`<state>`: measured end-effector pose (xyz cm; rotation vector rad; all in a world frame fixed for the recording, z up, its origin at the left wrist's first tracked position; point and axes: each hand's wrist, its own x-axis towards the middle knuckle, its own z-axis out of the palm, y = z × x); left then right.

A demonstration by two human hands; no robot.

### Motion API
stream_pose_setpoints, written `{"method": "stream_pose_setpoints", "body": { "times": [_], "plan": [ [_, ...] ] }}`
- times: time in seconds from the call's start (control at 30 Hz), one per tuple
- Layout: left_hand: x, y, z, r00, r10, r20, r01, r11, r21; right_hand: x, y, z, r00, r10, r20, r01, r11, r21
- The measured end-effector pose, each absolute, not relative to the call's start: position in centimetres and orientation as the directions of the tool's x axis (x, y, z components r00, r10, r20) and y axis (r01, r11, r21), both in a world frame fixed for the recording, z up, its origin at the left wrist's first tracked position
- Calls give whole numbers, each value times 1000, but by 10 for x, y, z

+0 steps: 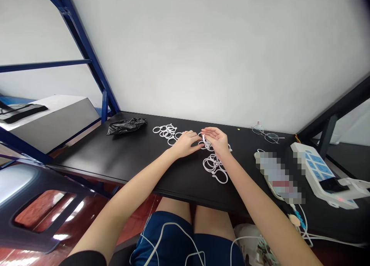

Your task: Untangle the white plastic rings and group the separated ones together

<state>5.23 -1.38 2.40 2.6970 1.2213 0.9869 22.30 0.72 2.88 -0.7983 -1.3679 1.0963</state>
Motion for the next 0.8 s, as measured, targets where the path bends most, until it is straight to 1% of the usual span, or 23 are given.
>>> {"method": "stream_pose_setpoints", "body": {
  "times": [0.1,0.2,0.37,0.57,0.8],
  "plan": [
    [51,-14,24,496,674,548,667,-699,257,221,4,31,-165,925,341,-134,322,-937],
    [52,-15,25,482,658,578,661,-707,253,219,2,32,-171,926,337,-128,319,-939],
    [53,-20,31,451,653,609,654,-706,272,219,2,33,-112,941,320,-141,304,-942],
    [52,-23,34,497,634,592,614,-739,277,219,1,32,-49,957,285,-116,278,-953],
    [53,-20,30,469,641,608,647,-718,257,219,2,31,-44,964,262,-102,257,-961]
  ]
}}
